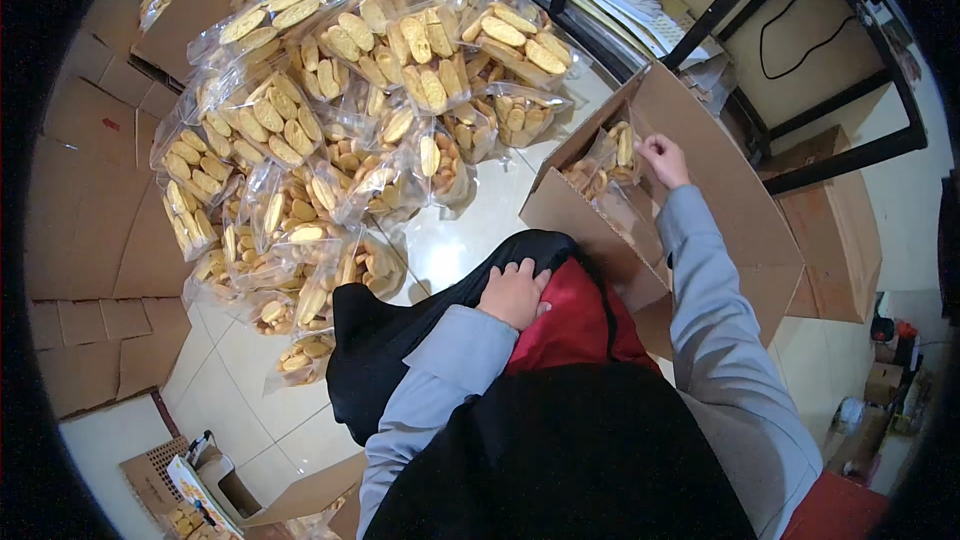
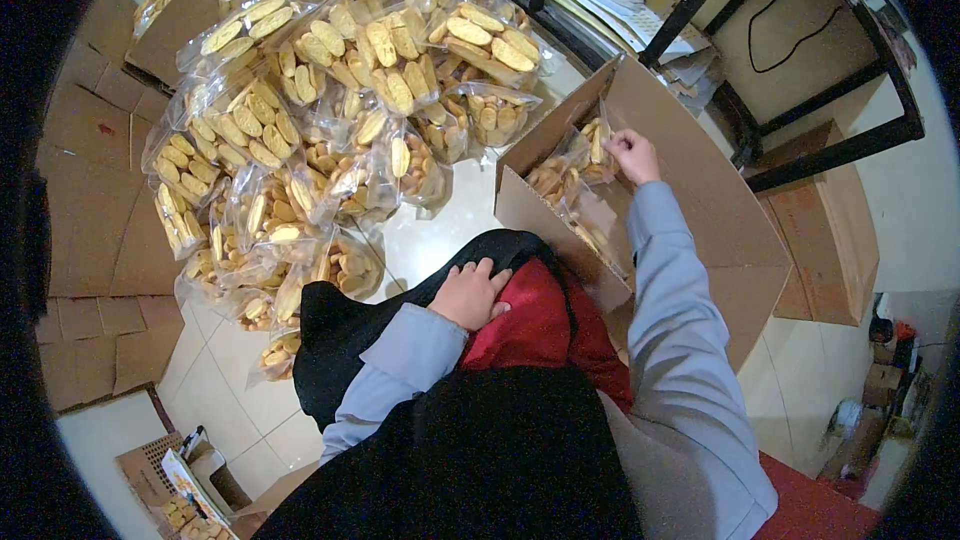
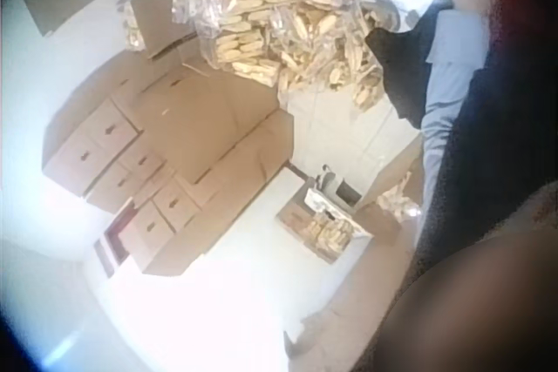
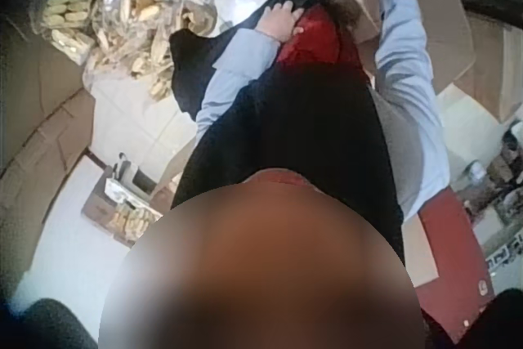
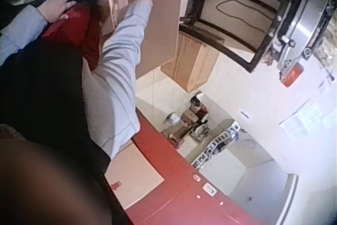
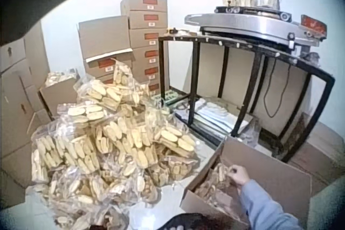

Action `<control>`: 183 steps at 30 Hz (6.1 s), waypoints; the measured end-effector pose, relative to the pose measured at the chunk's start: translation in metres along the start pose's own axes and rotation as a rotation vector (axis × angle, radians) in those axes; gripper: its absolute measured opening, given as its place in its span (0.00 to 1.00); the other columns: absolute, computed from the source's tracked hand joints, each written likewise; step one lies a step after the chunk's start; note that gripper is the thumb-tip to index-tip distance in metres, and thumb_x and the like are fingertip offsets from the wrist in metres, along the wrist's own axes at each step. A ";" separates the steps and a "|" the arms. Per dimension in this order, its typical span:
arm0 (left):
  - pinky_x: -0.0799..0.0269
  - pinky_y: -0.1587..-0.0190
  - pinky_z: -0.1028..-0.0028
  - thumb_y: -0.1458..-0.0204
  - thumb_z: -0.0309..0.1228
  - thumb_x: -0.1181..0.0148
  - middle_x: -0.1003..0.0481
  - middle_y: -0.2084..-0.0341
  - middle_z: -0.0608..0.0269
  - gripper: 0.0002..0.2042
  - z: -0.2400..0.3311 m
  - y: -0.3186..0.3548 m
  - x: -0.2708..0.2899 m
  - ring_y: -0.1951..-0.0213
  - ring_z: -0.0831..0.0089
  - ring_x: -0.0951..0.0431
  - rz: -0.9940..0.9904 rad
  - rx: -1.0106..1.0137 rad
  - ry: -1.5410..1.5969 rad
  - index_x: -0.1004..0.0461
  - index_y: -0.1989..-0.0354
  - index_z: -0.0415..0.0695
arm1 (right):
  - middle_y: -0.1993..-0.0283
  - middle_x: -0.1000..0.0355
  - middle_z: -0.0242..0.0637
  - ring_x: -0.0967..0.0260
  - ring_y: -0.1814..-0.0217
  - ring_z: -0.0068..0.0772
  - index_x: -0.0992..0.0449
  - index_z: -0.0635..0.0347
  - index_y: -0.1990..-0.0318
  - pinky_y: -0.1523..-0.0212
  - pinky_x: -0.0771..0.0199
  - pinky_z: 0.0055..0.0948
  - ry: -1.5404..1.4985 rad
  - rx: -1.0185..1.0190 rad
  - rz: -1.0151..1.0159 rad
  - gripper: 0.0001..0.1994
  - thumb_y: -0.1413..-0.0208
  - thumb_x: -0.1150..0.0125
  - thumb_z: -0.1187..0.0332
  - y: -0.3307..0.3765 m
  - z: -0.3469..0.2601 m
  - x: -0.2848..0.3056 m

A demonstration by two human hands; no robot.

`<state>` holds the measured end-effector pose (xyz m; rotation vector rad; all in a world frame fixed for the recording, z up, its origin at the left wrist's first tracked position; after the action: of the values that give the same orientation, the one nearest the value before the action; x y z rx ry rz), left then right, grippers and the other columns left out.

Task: The person sits on the floor and packs individually wrapped cookies from a large pile into a cardboard box. They pick up each package, place it into the box, and occasionally adjust the arrangement. The task continues until the box is filled and then lifted.

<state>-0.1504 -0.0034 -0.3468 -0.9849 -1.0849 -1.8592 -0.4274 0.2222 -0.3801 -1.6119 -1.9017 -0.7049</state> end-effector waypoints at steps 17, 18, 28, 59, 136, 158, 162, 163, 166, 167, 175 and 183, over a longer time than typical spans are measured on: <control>0.35 0.56 0.59 0.53 0.46 0.45 0.35 0.60 0.53 0.26 0.003 -0.005 0.002 0.55 0.57 0.32 -0.036 -0.003 0.000 0.36 0.45 0.50 | 0.43 0.39 0.51 0.37 0.47 0.49 0.45 0.58 0.39 0.50 0.37 0.43 -0.538 -0.435 -0.032 0.26 0.43 0.55 0.56 0.003 0.053 -0.078; 0.35 0.56 0.59 0.53 0.46 0.45 0.35 0.60 0.53 0.26 0.004 -0.007 0.001 0.55 0.57 0.32 -0.031 -0.009 0.000 0.36 0.45 0.50 | 0.42 0.41 0.51 0.39 0.45 0.48 0.46 0.59 0.39 0.49 0.38 0.42 -0.399 -0.354 0.031 0.27 0.44 0.53 0.57 -0.004 0.051 -0.070; 0.35 0.57 0.59 0.54 0.46 0.44 0.35 0.60 0.52 0.26 0.002 -0.006 -0.001 0.56 0.56 0.32 0.013 -0.001 0.015 0.35 0.46 0.50 | 0.56 0.31 0.45 0.35 0.51 0.40 0.28 0.63 0.57 0.48 0.38 0.35 -0.186 0.638 0.005 0.15 0.51 0.44 0.65 0.028 -0.298 -0.057; 0.60 0.37 0.60 0.45 0.41 0.64 0.44 0.40 0.58 0.25 0.012 0.000 -0.018 0.38 0.58 0.48 -0.320 0.169 0.275 0.46 0.39 0.46 | 0.45 0.50 0.49 0.50 0.43 0.52 0.51 0.48 0.37 0.46 0.40 0.44 0.311 0.490 -0.295 0.44 0.64 0.34 0.68 0.119 -0.181 -0.270; 0.36 0.51 0.58 0.50 0.47 0.49 0.29 0.56 0.52 0.25 -0.144 0.029 0.063 0.53 0.53 0.31 0.262 0.224 0.286 0.37 0.47 0.48 | 0.36 0.51 0.51 0.50 0.37 0.53 0.58 0.53 0.35 0.39 0.48 0.41 0.754 -0.028 -0.277 0.48 0.62 0.33 0.58 0.091 0.021 -0.006; 0.30 0.62 0.65 0.62 0.39 0.38 0.24 0.71 0.52 0.15 -0.354 0.135 -0.012 0.65 0.58 0.24 -0.055 0.772 0.146 0.25 0.68 0.42 | 0.47 0.39 0.54 0.40 0.44 0.51 0.46 0.64 0.42 0.45 0.41 0.37 -0.112 0.417 -0.444 0.29 0.50 0.44 0.65 0.182 -0.149 -0.043; 0.30 0.64 0.65 0.63 0.38 0.37 0.24 0.71 0.56 0.13 -0.331 0.107 -0.016 0.66 0.61 0.24 -0.073 0.710 0.204 0.25 0.70 0.44 | 0.46 0.41 0.53 0.43 0.42 0.50 0.46 0.64 0.41 0.43 0.43 0.36 -0.150 0.407 -0.460 0.31 0.51 0.42 0.62 0.179 -0.142 -0.044; 0.30 0.65 0.65 0.64 0.37 0.37 0.24 0.72 0.56 0.13 -0.337 0.101 -0.025 0.67 0.61 0.24 -0.064 0.682 0.207 0.25 0.70 0.44 | 0.45 0.41 0.53 0.44 0.41 0.49 0.46 0.64 0.41 0.43 0.44 0.36 -0.187 0.382 -0.484 0.31 0.51 0.42 0.61 0.178 -0.138 -0.047; 0.31 0.68 0.66 0.64 0.35 0.37 0.24 0.74 0.56 0.12 -0.355 0.107 -0.053 0.69 0.63 0.24 -0.106 0.643 0.211 0.25 0.70 0.43 | 0.44 0.43 0.50 0.47 0.39 0.47 0.46 0.62 0.41 0.41 0.47 0.36 -0.291 0.312 -0.571 0.32 0.51 0.42 0.60 0.178 -0.134 -0.054; 0.31 0.68 0.66 0.64 0.35 0.37 0.24 0.75 0.56 0.12 -0.353 0.103 -0.052 0.70 0.64 0.25 -0.164 0.634 0.210 0.25 0.71 0.43 | 0.44 0.43 0.50 0.48 0.39 0.47 0.46 0.61 0.41 0.41 0.48 0.36 -0.307 0.284 -0.590 0.32 0.51 0.42 0.60 0.176 -0.135 -0.054; 0.30 0.72 0.64 0.66 0.37 0.33 0.25 0.79 0.56 0.12 -0.307 0.087 -0.007 0.74 0.61 0.25 -0.212 0.480 0.077 0.25 0.77 0.43 | 0.45 0.43 0.50 0.45 0.42 0.49 0.46 0.58 0.41 0.42 0.45 0.36 -0.194 0.372 -0.534 0.32 0.53 0.42 0.63 0.171 -0.133 -0.050; 0.31 0.69 0.63 0.57 0.28 0.43 0.29 0.73 0.54 0.04 -0.127 0.089 0.154 0.71 0.54 0.27 0.442 0.288 -0.068 0.29 0.74 0.42 | 0.48 0.41 0.51 0.41 0.45 0.52 0.44 0.58 0.42 0.46 0.40 0.37 0.053 0.334 -0.474 0.30 0.53 0.42 0.62 0.174 -0.143 -0.041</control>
<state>-0.1669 -0.1847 -0.2257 -1.0236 -1.0391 -1.2853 -0.2401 0.1189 -0.2990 -0.9402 -2.2444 -0.5631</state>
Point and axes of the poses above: each hand's wrist, its own y-axis away from the middle knuckle, its own x-axis out of the back of the hand, z = x × y, the point moved 8 cm from there along -y, towards the middle knuckle
